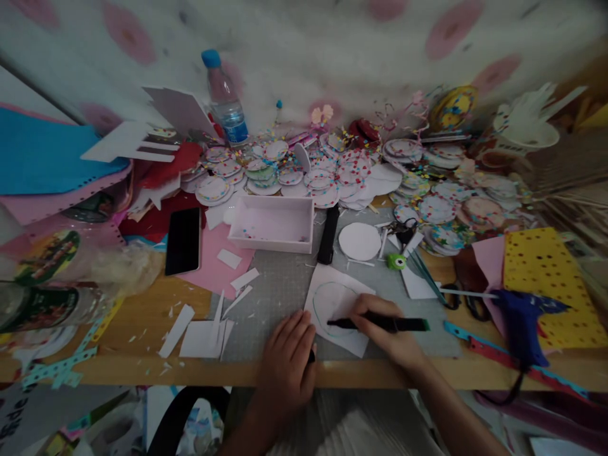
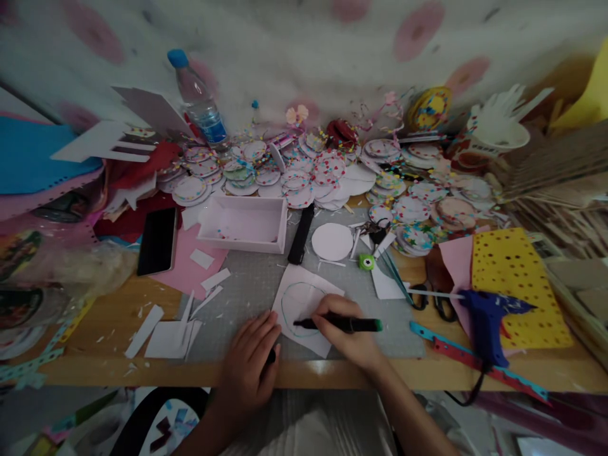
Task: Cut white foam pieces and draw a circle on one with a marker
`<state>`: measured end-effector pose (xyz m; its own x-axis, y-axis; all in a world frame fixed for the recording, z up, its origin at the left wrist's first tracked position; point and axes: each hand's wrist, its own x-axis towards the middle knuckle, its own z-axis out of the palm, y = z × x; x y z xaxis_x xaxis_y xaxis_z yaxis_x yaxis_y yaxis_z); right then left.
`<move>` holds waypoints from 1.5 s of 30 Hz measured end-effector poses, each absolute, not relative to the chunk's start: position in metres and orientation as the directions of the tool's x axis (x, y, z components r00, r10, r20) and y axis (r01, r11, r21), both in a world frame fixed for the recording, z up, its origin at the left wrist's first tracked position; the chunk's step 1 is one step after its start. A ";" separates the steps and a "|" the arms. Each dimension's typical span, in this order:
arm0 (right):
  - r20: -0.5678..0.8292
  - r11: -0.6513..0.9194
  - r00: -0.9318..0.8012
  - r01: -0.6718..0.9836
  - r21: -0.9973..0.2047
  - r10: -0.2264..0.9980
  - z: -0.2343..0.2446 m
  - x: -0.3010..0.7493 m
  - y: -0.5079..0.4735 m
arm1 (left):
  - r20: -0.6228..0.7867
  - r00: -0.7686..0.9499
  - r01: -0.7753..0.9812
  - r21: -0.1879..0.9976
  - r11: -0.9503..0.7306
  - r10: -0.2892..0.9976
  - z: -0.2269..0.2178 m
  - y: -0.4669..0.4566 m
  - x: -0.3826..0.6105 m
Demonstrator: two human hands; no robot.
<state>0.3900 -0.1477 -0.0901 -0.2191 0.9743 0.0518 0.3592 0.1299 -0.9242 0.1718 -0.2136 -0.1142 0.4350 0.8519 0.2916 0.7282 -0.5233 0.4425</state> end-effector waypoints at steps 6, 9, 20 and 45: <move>0.054 0.069 -0.049 0.380 -0.922 0.997 -0.098 0.380 -0.145 | 0.308 0.434 0.724 0.440 -0.531 0.847 -0.116 -0.213 0.172; 0.054 0.104 -0.144 0.368 -0.924 0.988 -0.096 0.380 -0.146 | 0.290 0.430 0.729 0.447 -0.518 0.855 -0.116 -0.214 0.172; 0.063 0.113 -0.146 0.365 -0.924 0.987 -0.099 0.382 -0.146 | 0.314 0.424 0.725 0.444 -0.526 0.849 -0.115 -0.213 0.173; 0.135 0.200 -0.236 0.278 -0.939 0.962 -0.099 0.386 -0.148 | 0.368 0.400 0.740 0.411 -0.532 0.840 -0.115 -0.215 0.172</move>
<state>0.3864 -0.1483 -0.0988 -0.2362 0.9623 0.1349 0.2785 0.2000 -0.9394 0.1722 -0.2154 -0.1146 0.3997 0.8396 0.3678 0.7398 -0.5324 0.4113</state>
